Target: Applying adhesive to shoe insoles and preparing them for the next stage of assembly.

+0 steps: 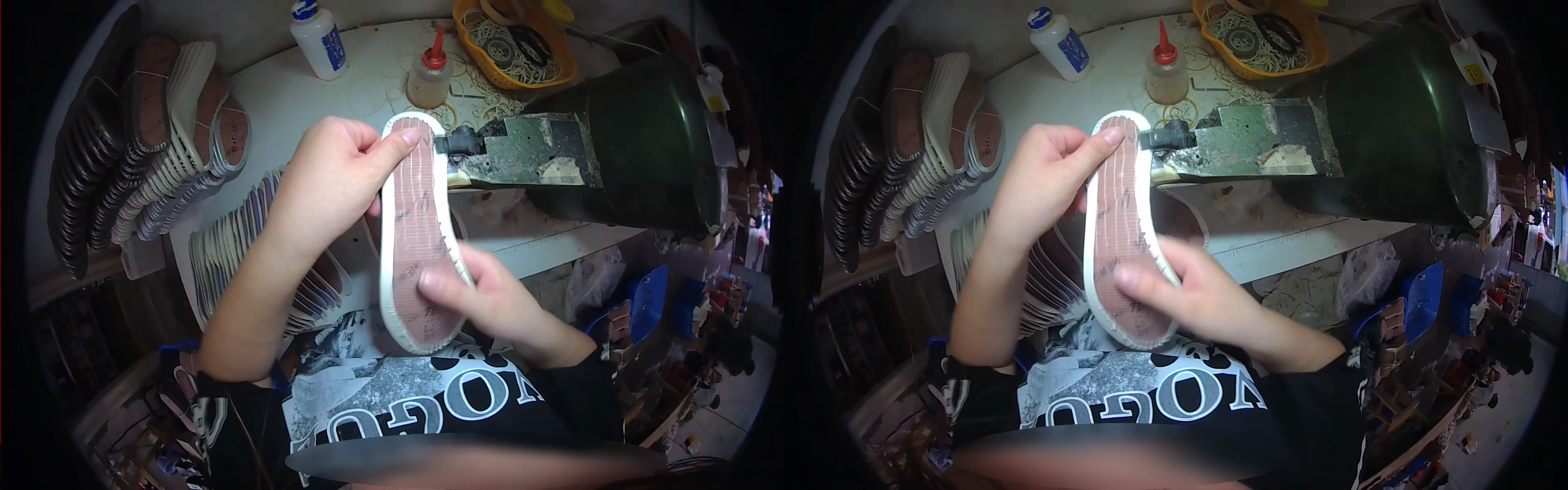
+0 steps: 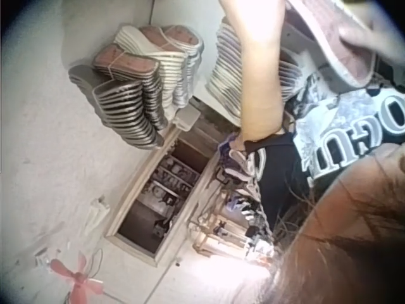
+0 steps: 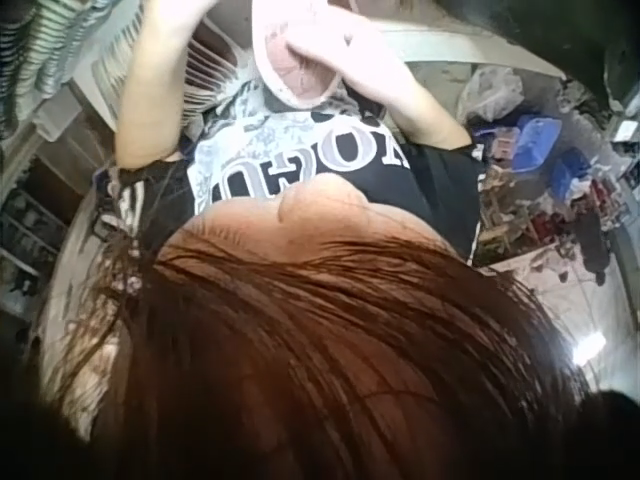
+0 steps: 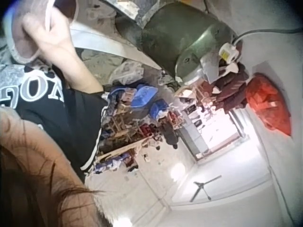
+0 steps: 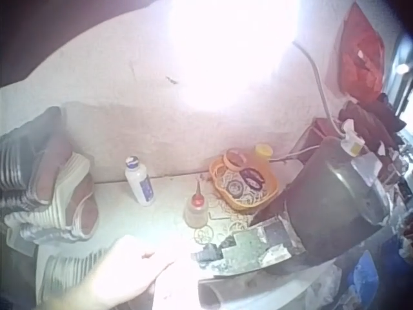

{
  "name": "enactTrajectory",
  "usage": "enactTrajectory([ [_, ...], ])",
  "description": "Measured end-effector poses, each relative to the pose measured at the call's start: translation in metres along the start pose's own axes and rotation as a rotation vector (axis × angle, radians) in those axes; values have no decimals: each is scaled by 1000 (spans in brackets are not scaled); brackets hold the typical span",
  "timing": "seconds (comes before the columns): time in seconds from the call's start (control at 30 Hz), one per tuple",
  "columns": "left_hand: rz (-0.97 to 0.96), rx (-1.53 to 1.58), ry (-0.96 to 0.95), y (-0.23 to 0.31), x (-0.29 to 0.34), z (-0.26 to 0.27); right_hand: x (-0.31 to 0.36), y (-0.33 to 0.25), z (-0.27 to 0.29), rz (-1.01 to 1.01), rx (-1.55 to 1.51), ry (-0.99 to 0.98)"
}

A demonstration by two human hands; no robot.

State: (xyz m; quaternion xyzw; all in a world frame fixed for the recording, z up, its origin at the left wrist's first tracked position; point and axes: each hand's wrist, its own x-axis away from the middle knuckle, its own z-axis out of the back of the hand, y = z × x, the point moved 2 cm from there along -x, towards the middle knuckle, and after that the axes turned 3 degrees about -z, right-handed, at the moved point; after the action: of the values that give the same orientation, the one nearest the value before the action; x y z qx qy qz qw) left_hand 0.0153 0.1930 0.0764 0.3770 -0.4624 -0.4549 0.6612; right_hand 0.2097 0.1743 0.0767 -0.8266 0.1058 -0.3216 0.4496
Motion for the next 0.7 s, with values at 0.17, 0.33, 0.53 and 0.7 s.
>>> enactTrajectory([
  [0.17, -1, 139, 180, -18, 28, 9, 1, 8, -8, 103, 174, -34],
  [0.33, -217, 510, 389, -25, 66, 3, 1, 11, -31, 452, 988, -116],
  [0.53, -277, 1113, 54, -25, 76, -17, 9, -10, -39, 689, 1025, -212],
  [0.7, -256, 1106, -28, -23, 80, -30, 11, -45, -36, 722, 1100, 13],
])
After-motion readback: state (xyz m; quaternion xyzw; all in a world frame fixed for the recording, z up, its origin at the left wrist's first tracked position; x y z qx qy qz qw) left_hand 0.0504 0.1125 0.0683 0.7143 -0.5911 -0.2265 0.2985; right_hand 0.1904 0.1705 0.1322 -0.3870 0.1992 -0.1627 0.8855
